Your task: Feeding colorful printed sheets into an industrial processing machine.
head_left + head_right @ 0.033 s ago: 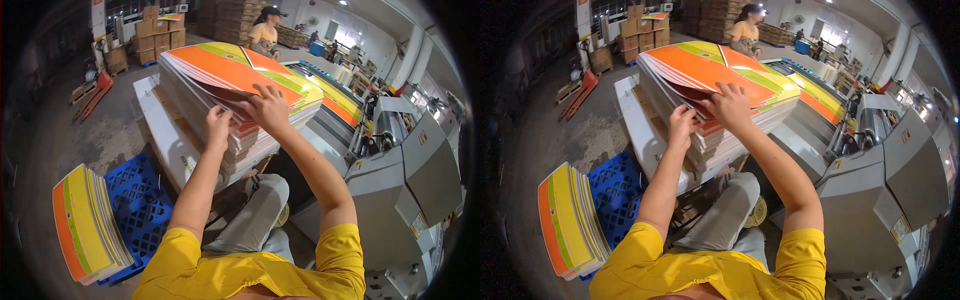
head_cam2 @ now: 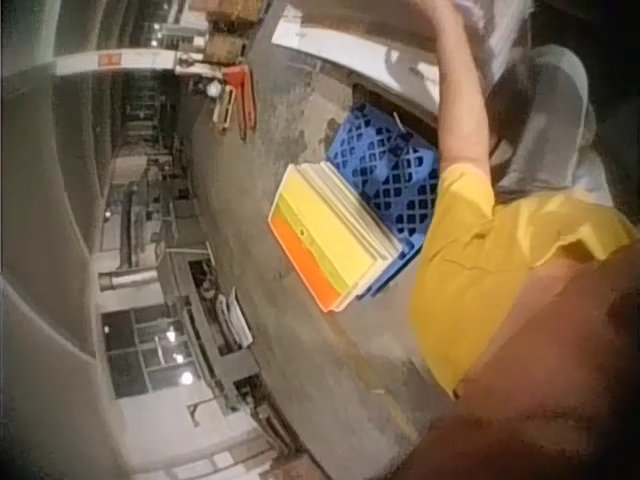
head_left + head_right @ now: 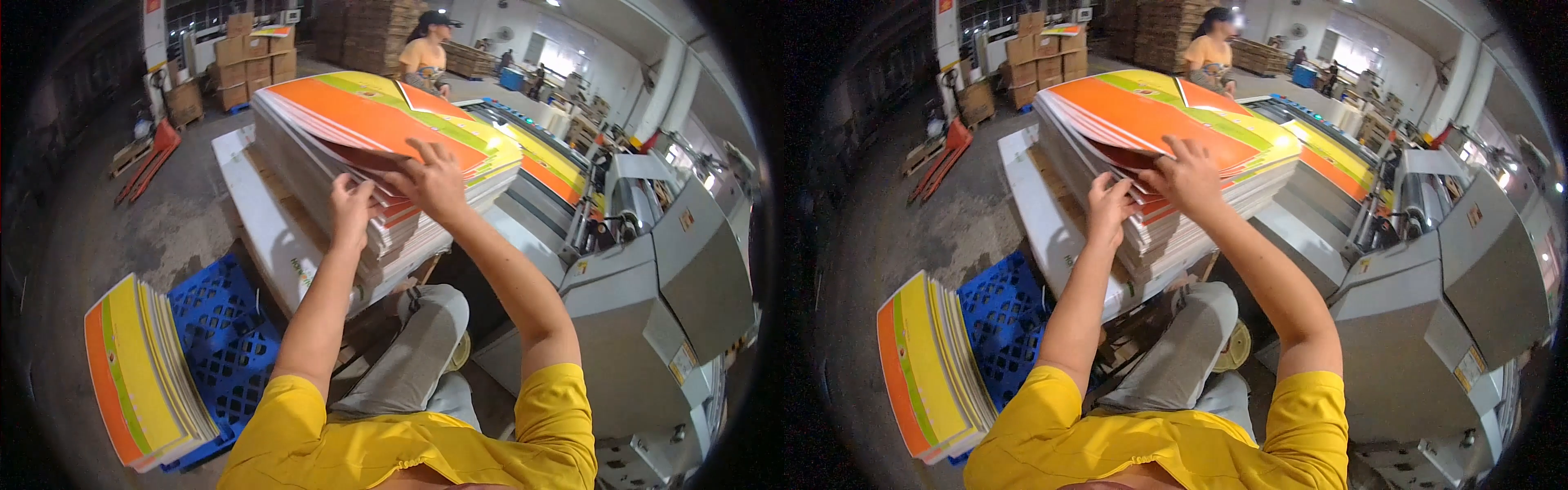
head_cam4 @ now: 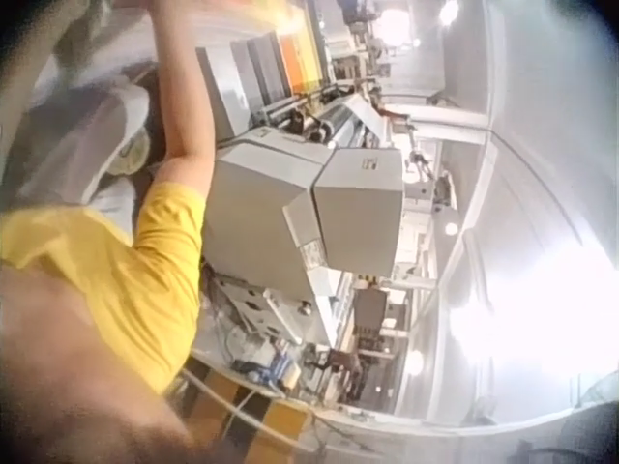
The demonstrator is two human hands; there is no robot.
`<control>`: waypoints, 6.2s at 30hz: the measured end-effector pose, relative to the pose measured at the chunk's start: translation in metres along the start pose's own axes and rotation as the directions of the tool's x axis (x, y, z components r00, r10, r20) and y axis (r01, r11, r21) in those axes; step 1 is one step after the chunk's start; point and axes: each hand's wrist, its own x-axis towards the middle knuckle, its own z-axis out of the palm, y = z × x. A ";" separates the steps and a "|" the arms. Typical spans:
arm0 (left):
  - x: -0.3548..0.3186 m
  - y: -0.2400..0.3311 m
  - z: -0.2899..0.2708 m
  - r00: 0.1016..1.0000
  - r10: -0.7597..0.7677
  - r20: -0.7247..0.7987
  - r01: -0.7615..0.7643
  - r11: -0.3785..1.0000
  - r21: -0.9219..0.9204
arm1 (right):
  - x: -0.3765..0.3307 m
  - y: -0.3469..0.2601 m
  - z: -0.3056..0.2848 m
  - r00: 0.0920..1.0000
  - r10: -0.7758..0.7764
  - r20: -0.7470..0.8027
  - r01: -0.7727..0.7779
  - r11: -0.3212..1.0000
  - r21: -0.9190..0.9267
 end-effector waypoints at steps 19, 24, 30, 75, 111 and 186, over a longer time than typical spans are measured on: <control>0.000 -0.005 -0.015 0.973 -0.068 0.220 0.027 0.983 0.182 | -0.008 0.008 0.020 0.933 0.182 0.310 -0.314 0.831 0.459; -0.007 0.001 -0.006 0.979 -0.065 0.195 0.026 0.980 0.197 | -0.018 0.017 0.036 0.990 -0.028 0.135 -0.050 0.838 0.543; -0.001 -0.003 -0.003 0.992 0.014 0.125 -0.057 0.935 0.351 | 0.000 0.018 0.045 0.967 0.123 0.222 -0.250 0.621 0.743; -0.015 0.035 -0.021 0.722 0.075 0.688 -0.692 0.067 0.719 | 0.026 0.022 0.025 0.893 0.438 0.105 -0.403 0.674 0.619; 0.008 0.006 -0.017 0.979 -0.112 0.170 0.136 0.982 -0.132 | 0.002 0.016 0.003 0.952 -0.226 0.207 0.178 0.958 0.226; 0.000 -0.003 -0.006 0.996 -0.025 0.089 0.010 0.985 0.172 | 0.015 -0.004 0.005 0.769 0.374 0.517 -0.539 0.816 0.211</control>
